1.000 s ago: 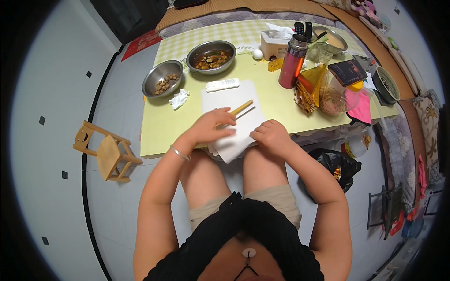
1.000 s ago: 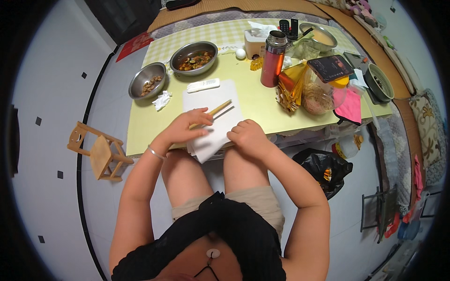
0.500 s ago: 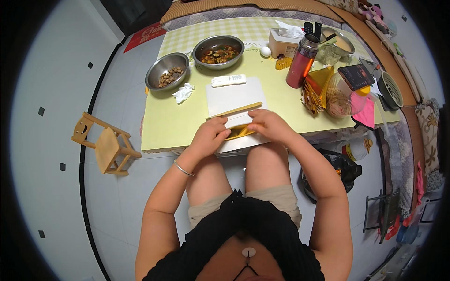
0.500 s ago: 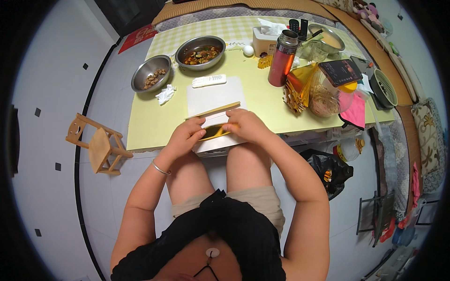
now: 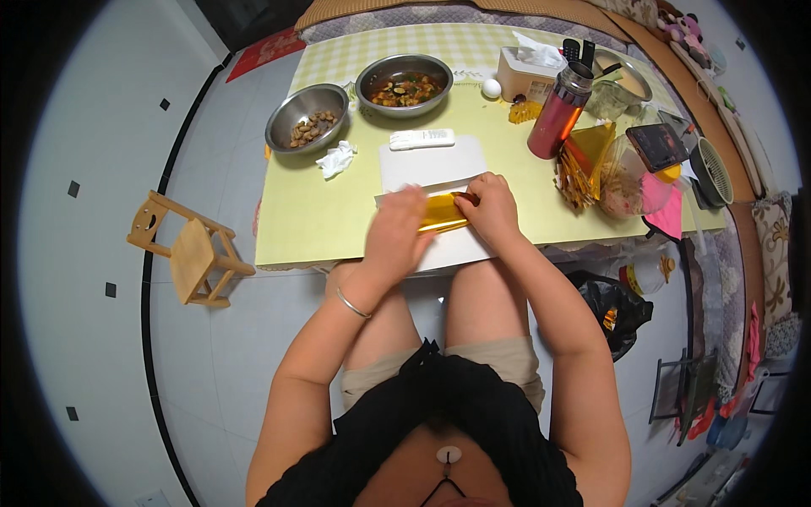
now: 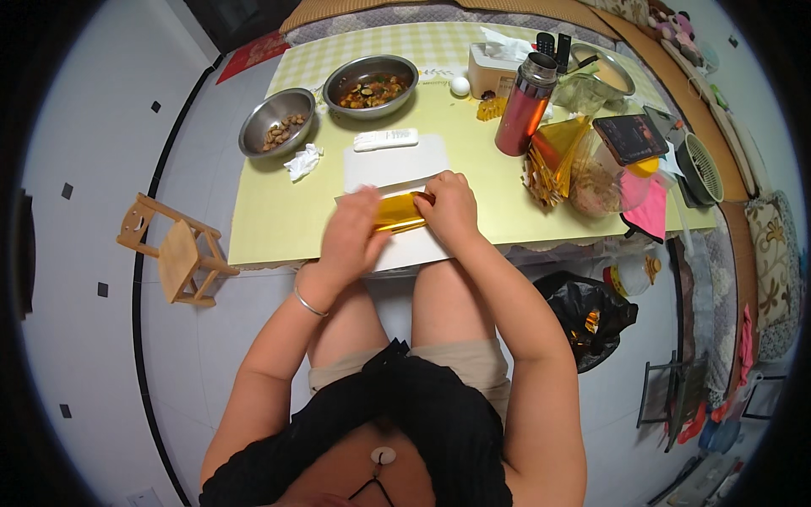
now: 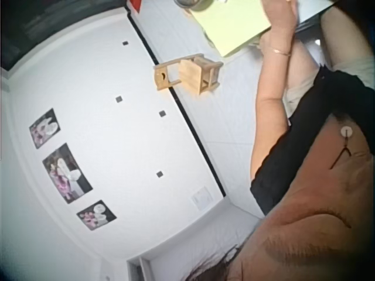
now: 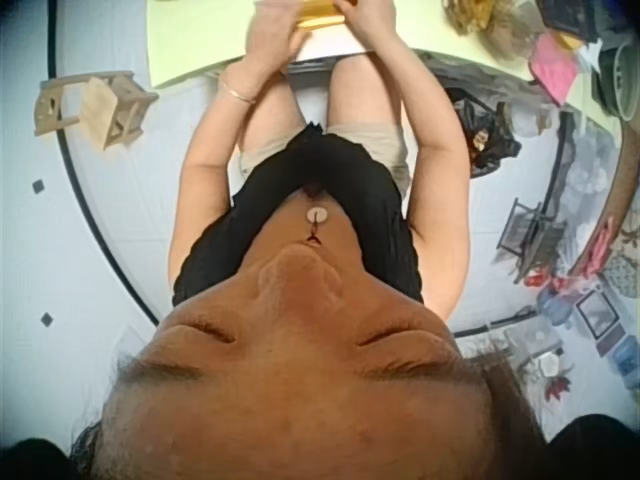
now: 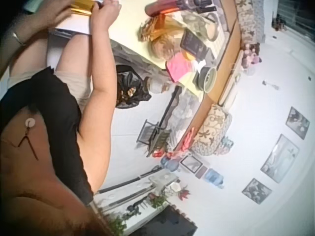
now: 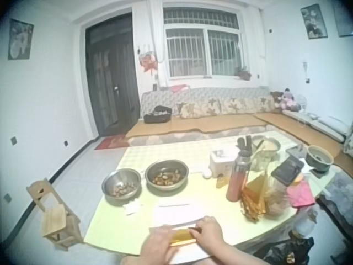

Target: The person sits on the floor and folds multiple sheets of gold-colored paper into triangular shapes. They repeatedly pick up a sheet, fold it in half, fold the corners to the center, and then fold the bottom up to create a packet-like form. The finished items are placed in a pile on the table.

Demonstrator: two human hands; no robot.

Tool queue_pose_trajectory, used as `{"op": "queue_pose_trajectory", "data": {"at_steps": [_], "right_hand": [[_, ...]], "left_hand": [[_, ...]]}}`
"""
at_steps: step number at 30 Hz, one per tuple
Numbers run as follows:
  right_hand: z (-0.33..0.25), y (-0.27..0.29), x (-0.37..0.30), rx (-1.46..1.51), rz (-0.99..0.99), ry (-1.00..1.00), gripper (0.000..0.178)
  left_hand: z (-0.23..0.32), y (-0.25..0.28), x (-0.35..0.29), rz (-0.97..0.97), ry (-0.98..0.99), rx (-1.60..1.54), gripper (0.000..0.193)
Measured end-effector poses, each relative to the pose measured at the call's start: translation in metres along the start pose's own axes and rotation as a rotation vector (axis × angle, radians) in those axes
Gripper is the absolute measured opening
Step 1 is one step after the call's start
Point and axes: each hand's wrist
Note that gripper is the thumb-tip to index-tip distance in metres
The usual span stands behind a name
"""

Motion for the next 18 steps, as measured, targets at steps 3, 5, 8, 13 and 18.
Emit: {"op": "queue_pose_trajectory", "data": {"at_steps": [3,5,8,13,18], "right_hand": [[0.001,-0.002,0.001,-0.005,0.017,0.026,0.02],[0.005,0.0,0.002,0.005,0.044,0.031,0.021],[0.012,-0.001,0.002,0.007,0.077,0.046,0.02],[0.013,-0.005,0.002,-0.014,0.103,0.036,0.019],[0.009,-0.005,0.004,-0.054,0.087,0.035,0.019]], "left_hand": [[0.027,0.001,-0.009,-0.391,0.023,0.074,0.09],[0.033,-0.001,-0.017,-0.383,0.035,0.106,0.095],[0.035,-0.002,-0.021,-0.382,0.042,0.125,0.1],[0.032,-0.001,-0.015,-0.427,0.06,0.15,0.099],[0.029,-0.002,-0.013,-0.44,0.066,0.154,0.099]]}}
Point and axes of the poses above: each hand's wrist, its own x-axis towards the middle knuckle, its own y-axis out of the back of the hand, z = x × y, and after that the axes turned 14 degrees about x, right-handed
